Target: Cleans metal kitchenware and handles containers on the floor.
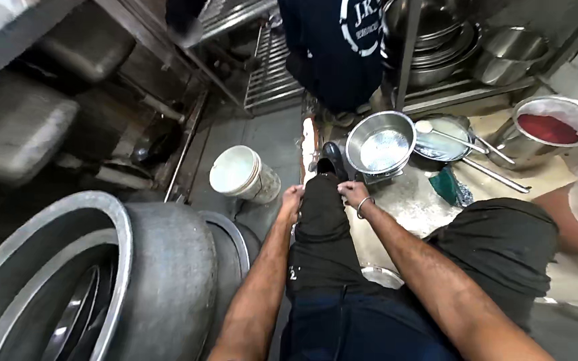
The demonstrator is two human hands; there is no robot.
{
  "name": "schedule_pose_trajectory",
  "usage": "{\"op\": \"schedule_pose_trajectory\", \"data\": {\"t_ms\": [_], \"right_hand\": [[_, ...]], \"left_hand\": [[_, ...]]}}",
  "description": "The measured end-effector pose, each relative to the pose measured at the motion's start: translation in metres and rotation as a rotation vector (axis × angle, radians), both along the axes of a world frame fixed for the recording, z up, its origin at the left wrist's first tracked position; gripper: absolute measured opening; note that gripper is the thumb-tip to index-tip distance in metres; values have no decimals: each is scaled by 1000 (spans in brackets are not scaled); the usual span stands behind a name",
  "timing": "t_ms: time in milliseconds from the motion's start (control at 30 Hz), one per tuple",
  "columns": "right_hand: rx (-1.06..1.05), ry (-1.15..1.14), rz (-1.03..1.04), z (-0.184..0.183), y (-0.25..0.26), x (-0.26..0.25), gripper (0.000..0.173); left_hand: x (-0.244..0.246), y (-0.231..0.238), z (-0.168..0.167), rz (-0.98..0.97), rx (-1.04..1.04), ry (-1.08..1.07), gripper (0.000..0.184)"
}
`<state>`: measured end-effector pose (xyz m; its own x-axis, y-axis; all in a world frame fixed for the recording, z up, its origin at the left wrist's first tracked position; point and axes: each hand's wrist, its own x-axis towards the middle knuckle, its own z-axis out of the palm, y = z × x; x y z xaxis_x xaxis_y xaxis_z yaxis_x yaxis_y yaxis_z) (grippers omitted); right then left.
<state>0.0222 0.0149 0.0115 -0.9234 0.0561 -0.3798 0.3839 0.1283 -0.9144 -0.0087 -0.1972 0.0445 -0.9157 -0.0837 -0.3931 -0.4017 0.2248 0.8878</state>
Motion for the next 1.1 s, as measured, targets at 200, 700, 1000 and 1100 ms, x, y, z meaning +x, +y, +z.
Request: {"op": "schedule_pose_trajectory", "data": {"t_ms": [200,700,1000,1100], "right_hand": [[184,71,7,2,-2,-5,24],[-15,398,160,10,19,52,19],[278,292,269,37,19,72,20],[397,179,333,39,23,70,21]], "left_hand": [[-14,4,-4,-5,-186,100,20],[47,-20,9,-67,473,374,23],[42,-48,4,-185,112,332,13],[34,-55,-5,-44,72,227,11]]}}
